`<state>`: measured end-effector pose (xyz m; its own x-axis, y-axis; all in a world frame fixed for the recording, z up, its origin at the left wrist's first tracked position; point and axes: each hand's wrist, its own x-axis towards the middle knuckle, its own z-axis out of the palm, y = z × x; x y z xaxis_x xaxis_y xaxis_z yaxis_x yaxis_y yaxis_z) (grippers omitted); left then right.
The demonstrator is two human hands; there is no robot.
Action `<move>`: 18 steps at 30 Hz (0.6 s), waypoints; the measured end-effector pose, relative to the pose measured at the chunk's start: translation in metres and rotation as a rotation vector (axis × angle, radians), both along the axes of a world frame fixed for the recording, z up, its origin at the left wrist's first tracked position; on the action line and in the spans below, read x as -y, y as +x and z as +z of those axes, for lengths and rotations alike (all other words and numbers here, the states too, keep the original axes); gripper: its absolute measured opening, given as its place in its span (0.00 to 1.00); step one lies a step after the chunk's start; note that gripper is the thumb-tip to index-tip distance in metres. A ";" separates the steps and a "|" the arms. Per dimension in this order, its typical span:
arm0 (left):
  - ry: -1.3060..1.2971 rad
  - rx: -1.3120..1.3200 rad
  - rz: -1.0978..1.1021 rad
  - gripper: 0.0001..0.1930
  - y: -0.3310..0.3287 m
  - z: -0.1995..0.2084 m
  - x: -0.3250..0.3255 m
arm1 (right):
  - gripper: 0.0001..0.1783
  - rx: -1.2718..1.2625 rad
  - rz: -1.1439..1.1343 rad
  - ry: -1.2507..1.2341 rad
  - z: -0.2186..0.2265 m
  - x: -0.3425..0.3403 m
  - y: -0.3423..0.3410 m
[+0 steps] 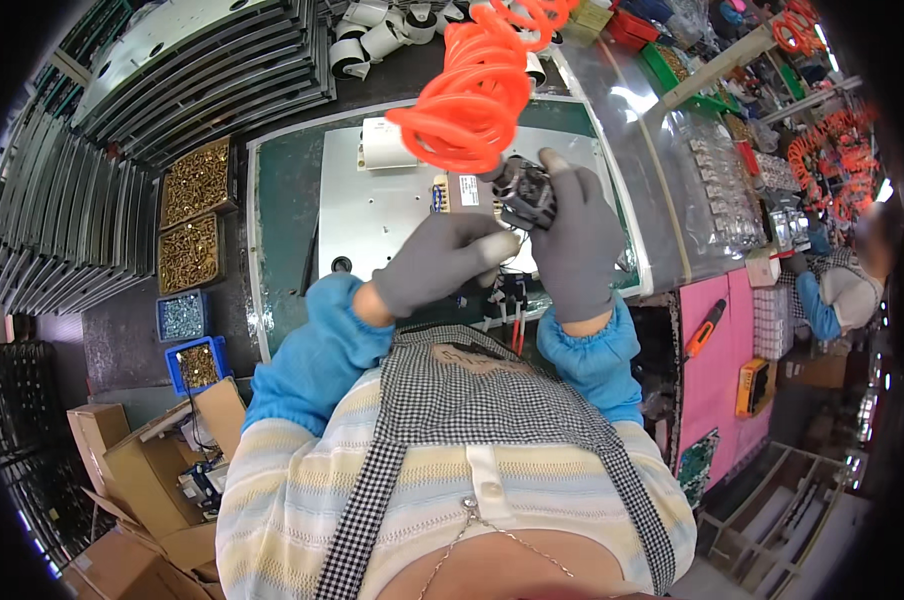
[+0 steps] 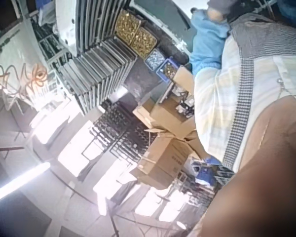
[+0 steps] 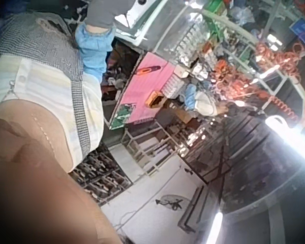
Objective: Use an electric screwdriver to secure a transformer and attach a circuit board to an electronic device chassis.
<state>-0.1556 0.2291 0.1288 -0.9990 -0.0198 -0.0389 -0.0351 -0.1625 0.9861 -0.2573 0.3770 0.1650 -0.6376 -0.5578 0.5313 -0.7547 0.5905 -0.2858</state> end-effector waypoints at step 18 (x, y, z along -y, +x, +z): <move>-0.161 0.008 0.163 0.13 -0.015 0.003 -0.001 | 0.29 0.041 0.113 -0.162 -0.014 0.000 -0.017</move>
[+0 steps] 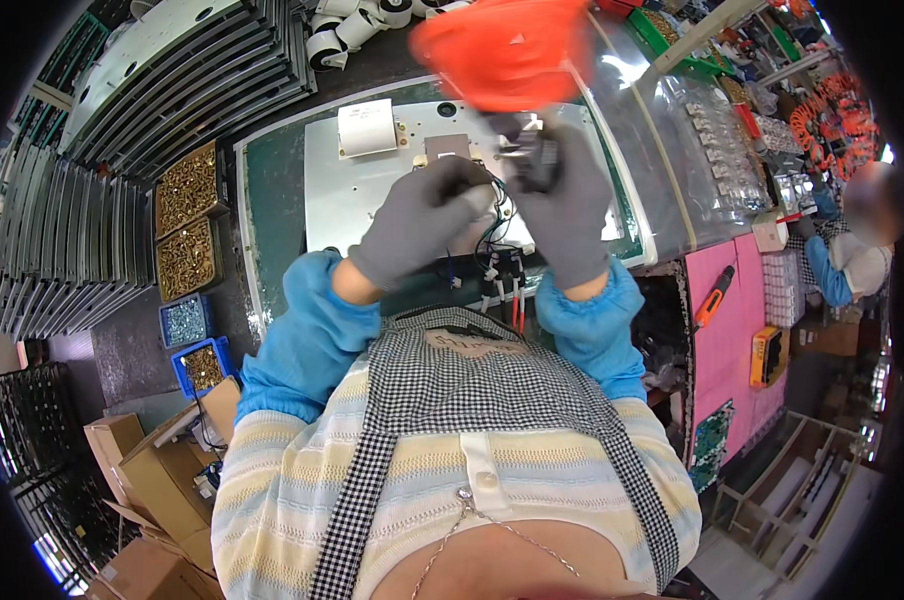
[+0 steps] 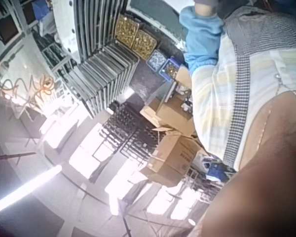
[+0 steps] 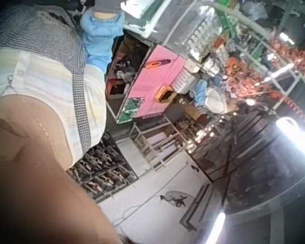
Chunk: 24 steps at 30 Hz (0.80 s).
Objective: Use an electric screwdriver to secure a transformer and attach a circuit board to an electronic device chassis.
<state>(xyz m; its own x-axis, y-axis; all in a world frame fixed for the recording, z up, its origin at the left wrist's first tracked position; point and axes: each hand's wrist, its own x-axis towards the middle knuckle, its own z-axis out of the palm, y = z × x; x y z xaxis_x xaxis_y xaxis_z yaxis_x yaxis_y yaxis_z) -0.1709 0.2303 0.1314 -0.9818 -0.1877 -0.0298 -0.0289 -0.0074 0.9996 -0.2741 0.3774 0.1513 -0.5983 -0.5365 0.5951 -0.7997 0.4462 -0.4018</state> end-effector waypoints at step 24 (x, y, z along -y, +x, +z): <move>0.844 0.094 0.028 0.22 0.040 -0.065 0.008 | 0.26 0.991 0.722 -1.328 0.023 -0.021 0.009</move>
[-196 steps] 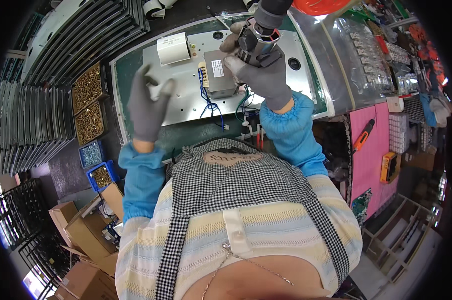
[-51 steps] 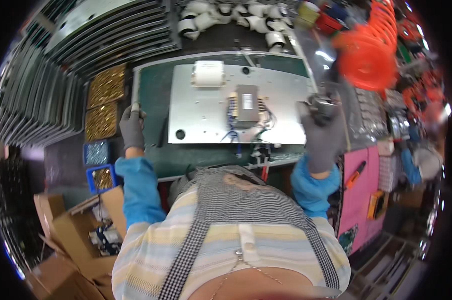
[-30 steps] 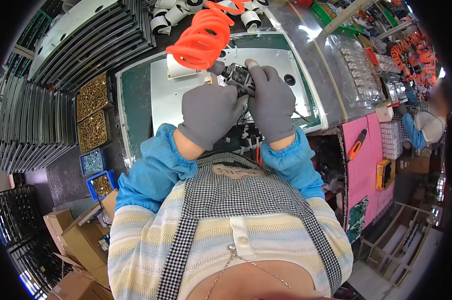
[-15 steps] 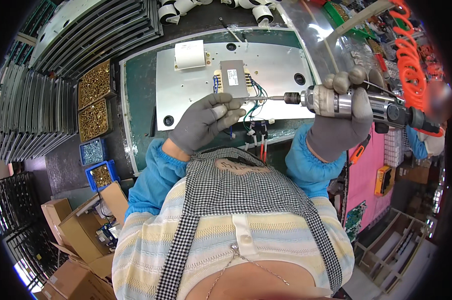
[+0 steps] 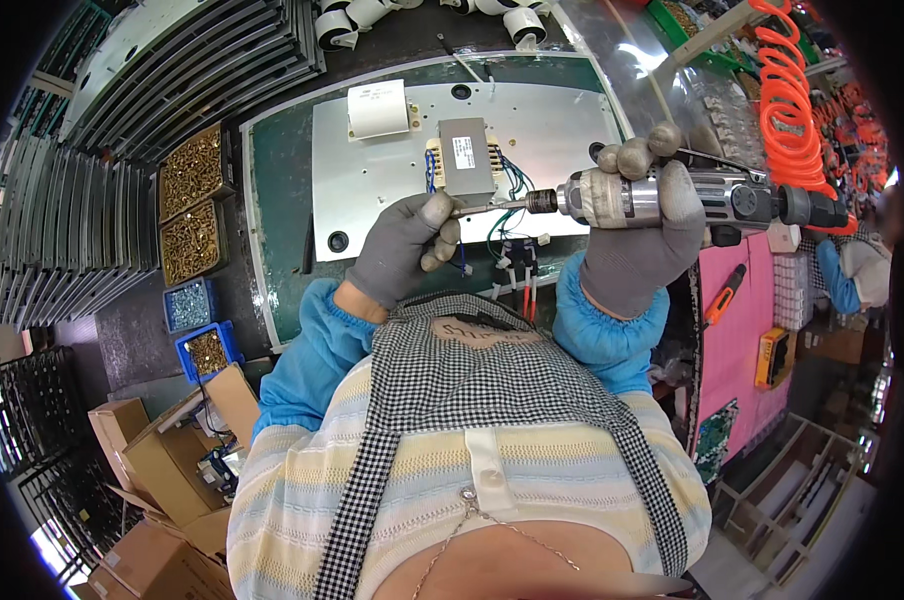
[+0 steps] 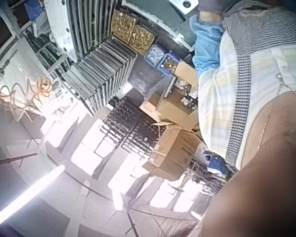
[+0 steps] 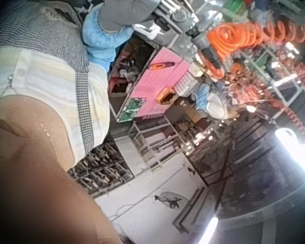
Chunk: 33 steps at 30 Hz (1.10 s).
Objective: Use an electric screwdriver to secure a transformer and attach a circuit board to an electronic device chassis.
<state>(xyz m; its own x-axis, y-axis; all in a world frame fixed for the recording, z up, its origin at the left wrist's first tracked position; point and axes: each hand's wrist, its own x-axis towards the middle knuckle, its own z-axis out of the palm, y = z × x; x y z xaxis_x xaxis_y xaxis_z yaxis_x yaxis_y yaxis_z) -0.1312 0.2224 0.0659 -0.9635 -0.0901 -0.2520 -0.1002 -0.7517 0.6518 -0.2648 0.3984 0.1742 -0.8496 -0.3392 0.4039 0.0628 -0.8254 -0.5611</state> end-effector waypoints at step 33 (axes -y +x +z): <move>-1.786 -0.177 -0.107 0.61 -0.090 -0.003 0.035 | 0.24 -0.206 -0.115 0.564 -0.042 0.047 -0.018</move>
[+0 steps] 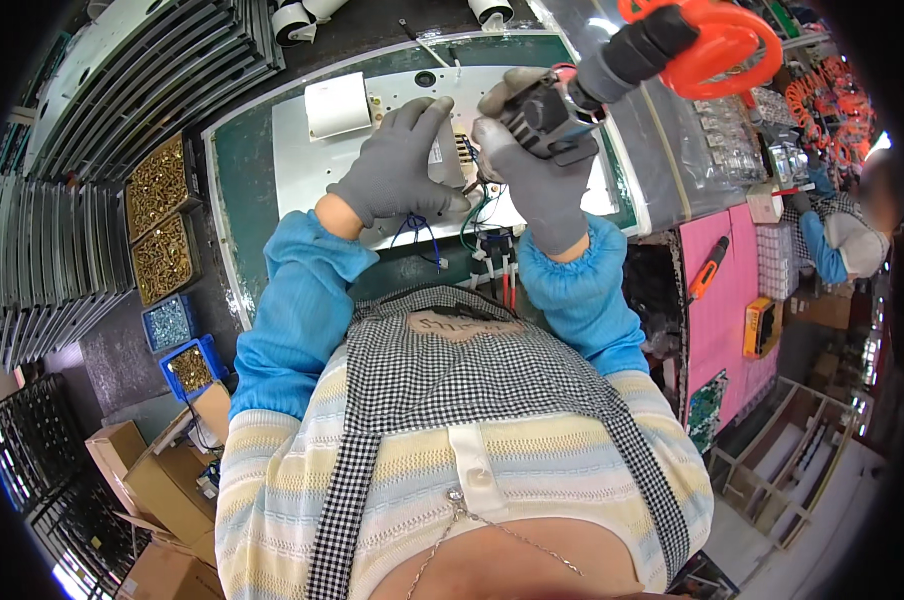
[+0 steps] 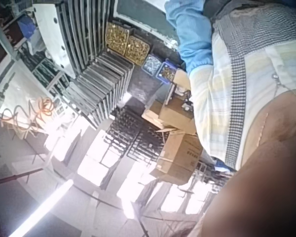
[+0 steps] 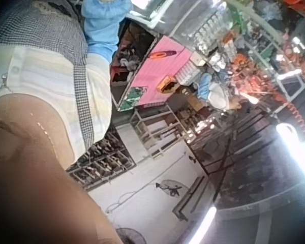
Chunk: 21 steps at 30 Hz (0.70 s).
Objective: Use an electric screwdriver to secure a transformer and attach a circuit board to an electronic device chassis.
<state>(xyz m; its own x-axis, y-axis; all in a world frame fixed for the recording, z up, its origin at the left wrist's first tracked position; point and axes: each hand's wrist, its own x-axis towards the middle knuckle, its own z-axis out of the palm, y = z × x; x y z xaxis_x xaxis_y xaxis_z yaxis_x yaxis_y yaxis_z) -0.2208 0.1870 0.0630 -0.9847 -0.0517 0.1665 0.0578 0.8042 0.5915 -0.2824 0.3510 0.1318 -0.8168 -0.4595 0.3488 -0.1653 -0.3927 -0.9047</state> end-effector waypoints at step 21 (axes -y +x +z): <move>-0.032 0.019 -0.051 0.62 -0.002 0.002 0.001 | 0.27 0.007 0.099 0.082 -0.010 0.005 -0.019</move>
<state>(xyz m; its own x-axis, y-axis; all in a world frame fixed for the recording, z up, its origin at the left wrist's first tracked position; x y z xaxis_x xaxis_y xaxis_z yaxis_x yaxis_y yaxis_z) -0.2225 0.1857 0.0654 -0.9889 0.0033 0.1488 0.0880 0.8193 0.5666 -0.3012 0.3464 0.1217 -0.7682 -0.5648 0.3015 -0.1233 -0.3316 -0.9353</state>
